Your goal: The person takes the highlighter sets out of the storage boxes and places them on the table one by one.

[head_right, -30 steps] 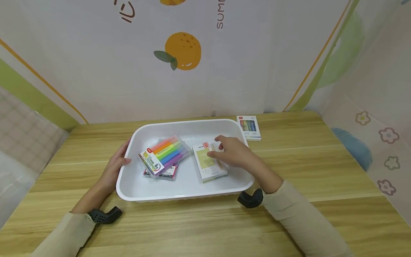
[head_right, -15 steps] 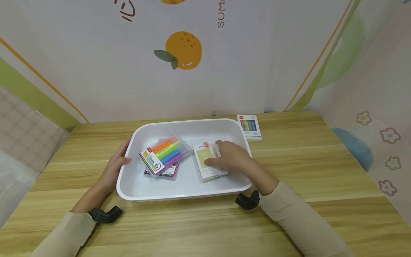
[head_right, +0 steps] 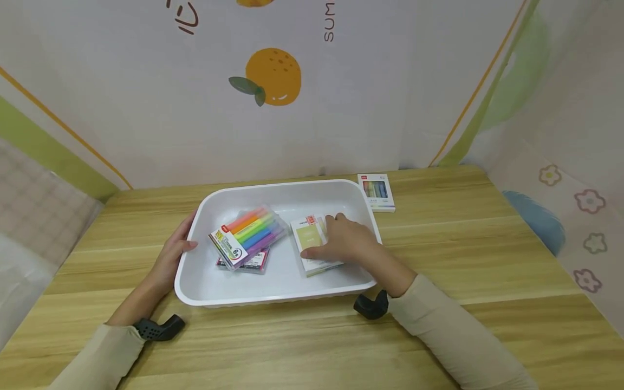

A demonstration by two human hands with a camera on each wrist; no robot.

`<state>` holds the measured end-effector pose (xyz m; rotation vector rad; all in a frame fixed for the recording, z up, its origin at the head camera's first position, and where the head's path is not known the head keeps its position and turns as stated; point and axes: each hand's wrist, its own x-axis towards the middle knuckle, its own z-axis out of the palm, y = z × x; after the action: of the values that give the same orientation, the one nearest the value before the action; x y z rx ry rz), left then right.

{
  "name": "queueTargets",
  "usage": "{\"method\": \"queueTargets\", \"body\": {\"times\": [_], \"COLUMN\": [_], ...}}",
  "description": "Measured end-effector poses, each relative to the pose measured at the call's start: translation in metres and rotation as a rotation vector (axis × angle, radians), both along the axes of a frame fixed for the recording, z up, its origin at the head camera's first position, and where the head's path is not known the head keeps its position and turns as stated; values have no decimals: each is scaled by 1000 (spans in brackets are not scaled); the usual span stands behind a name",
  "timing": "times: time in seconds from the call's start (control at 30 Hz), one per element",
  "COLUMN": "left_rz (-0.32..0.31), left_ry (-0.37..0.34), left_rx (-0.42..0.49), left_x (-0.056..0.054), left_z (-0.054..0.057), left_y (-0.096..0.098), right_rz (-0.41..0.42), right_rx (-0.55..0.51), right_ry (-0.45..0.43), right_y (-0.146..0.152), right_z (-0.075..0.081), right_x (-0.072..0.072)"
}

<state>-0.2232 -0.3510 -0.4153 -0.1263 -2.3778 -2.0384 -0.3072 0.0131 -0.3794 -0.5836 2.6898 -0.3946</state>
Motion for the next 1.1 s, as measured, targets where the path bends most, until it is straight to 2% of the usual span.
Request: {"method": "queueTargets", "body": {"times": [0.2, 0.4, 0.6, 0.9, 1.1], "left_rz": [-20, -16, -33, -26, -23], "left_ry": [13, 37, 42, 32, 30], "left_rx": [22, 34, 37, 27, 14], "left_x": [0, 1, 1, 1, 1], "left_z": [-2, 0, 0, 1, 0], "left_y": [0, -1, 0, 1, 0], "right_rz": [-27, -19, -17, 19, -8], "right_rx": [36, 37, 35, -9, -33], "right_ry": [-5, 8, -29, -65, -106], "right_y": [0, -3, -4, -2, -2], "right_z": [-2, -2, -2, 1, 2], "right_x": [3, 1, -4, -9, -11]}}
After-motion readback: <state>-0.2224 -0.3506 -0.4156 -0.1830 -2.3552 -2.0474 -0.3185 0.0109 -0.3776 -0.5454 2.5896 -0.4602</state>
